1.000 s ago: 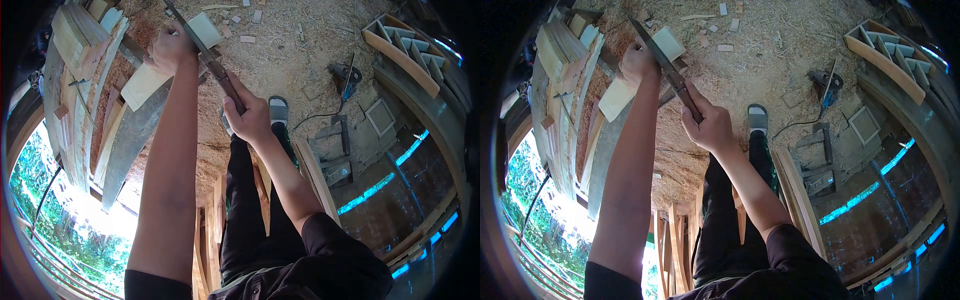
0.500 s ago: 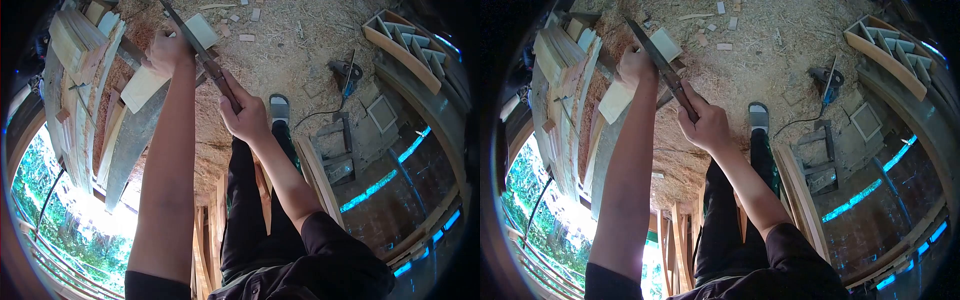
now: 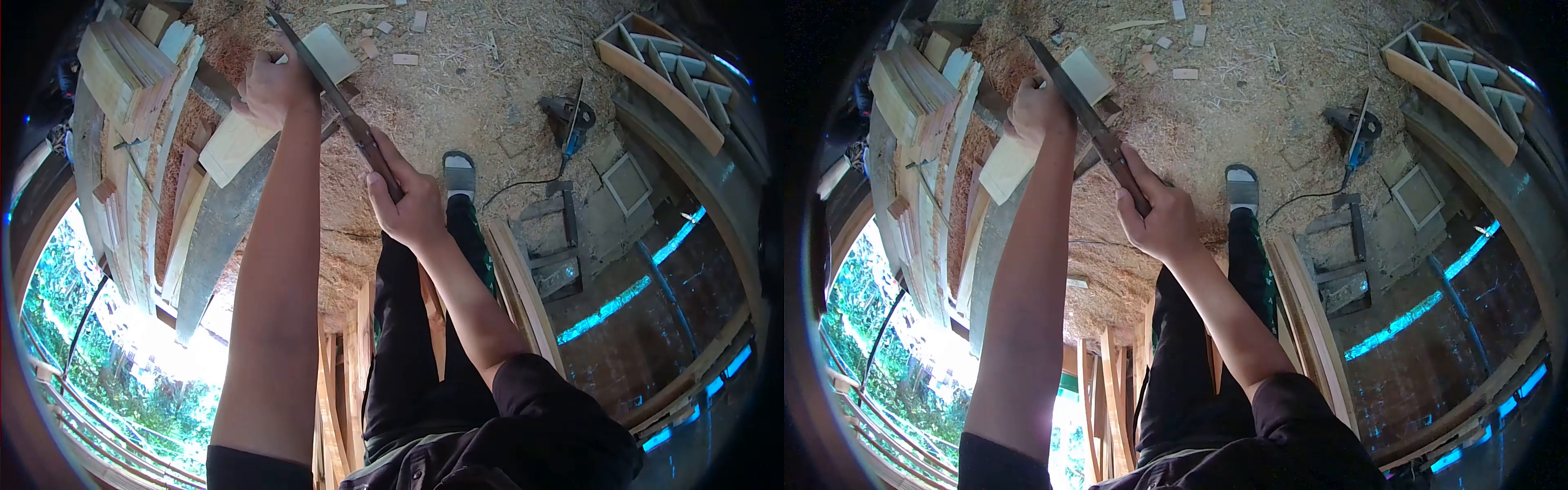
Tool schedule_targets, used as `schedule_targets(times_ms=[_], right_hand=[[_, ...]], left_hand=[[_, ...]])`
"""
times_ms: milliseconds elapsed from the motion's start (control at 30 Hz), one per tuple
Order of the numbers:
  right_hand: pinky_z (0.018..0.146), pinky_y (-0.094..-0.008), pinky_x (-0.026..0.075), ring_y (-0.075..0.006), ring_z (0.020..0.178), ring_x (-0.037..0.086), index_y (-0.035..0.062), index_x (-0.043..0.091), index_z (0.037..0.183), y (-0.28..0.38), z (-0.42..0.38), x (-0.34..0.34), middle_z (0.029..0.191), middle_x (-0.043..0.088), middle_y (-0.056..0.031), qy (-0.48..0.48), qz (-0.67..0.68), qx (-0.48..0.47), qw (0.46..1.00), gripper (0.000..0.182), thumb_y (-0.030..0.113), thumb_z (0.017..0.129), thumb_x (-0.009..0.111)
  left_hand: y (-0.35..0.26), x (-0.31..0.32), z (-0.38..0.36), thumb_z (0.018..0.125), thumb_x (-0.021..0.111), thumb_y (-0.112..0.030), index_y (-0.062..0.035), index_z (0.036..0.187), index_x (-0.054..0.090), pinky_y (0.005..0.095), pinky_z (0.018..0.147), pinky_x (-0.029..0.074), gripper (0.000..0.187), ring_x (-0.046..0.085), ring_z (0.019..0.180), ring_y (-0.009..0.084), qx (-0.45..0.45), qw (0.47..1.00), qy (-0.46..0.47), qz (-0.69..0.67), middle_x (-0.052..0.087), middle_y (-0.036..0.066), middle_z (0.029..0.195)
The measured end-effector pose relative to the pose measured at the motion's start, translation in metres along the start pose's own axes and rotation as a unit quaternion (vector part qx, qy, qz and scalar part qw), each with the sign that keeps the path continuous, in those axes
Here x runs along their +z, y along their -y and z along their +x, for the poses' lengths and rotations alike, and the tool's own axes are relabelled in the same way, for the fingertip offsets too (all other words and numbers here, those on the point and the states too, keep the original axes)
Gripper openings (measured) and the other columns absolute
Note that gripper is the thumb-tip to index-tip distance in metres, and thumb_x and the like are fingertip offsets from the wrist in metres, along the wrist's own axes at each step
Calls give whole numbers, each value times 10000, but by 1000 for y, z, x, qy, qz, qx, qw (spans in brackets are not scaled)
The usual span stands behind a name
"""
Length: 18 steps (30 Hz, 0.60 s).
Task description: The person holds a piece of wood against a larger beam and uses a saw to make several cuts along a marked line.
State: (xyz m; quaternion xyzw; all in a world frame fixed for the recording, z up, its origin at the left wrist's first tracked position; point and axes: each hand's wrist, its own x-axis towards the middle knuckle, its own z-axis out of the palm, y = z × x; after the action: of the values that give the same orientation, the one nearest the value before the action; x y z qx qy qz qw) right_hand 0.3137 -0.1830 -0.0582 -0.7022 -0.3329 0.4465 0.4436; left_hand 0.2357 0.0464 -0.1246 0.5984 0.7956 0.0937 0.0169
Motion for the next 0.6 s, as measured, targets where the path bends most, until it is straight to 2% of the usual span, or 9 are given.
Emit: schedule_targets(times_ms=[67, 167, 300, 367, 600], right_hand=[[589, -428, 564, -338, 574, 704, 118, 551, 1569, -1, -1, 0, 723, 708, -177, 5, 2, 14, 1000, 629, 238, 966, 682], [593, -430, 567, -340, 579, 708, 112, 547, 1570, -2, 4, 3, 725, 709, -179, -8, -3, -14, 1000, 629, 234, 967, 681], [604, -429, 572, -338, 597, 718, 112, 553, 1563, 2, 1, -3, 735, 714, -179, 11, -4, 14, 1000, 624, 234, 963, 679], [609, -429, 574, -338, 604, 722, 114, 557, 1560, 2, 1, -6, 740, 717, -179, 7, 1, 14, 1000, 622, 235, 962, 679], [632, -434, 589, -358, 640, 733, 136, 578, 1546, 2, 4, -10, 788, 739, -190, 12, -18, 8, 1000, 612, 244, 953, 682]], left_hand=[[0, 1, -1, 989, 504, -641, -148, 902, 844, 506, 1207, 288, 605, 686, 1086, 293, -1, 1000, -2, -2, 808, 122, 958], [1, 0, 0, 989, 506, -645, -146, 895, 843, 496, 1200, 293, 609, 688, 1076, 290, 1, 1000, 2, 2, 807, 116, 938], [2, 0, 1, 992, 503, -649, -145, 898, 844, 484, 1197, 294, 616, 689, 1071, 289, 5, 1000, -2, 30, 804, 114, 918], [1, -4, 1, 1013, 452, -721, -190, 1080, 846, 445, 1136, 330, 665, 660, 1176, 329, -7, 998, 54, 30, 804, 120, 1091], [1, -4, 3, 1018, 464, -699, -196, 1086, 846, 444, 1130, 340, 636, 663, 1174, 330, -16, 998, 59, 12, 803, 129, 1105]])
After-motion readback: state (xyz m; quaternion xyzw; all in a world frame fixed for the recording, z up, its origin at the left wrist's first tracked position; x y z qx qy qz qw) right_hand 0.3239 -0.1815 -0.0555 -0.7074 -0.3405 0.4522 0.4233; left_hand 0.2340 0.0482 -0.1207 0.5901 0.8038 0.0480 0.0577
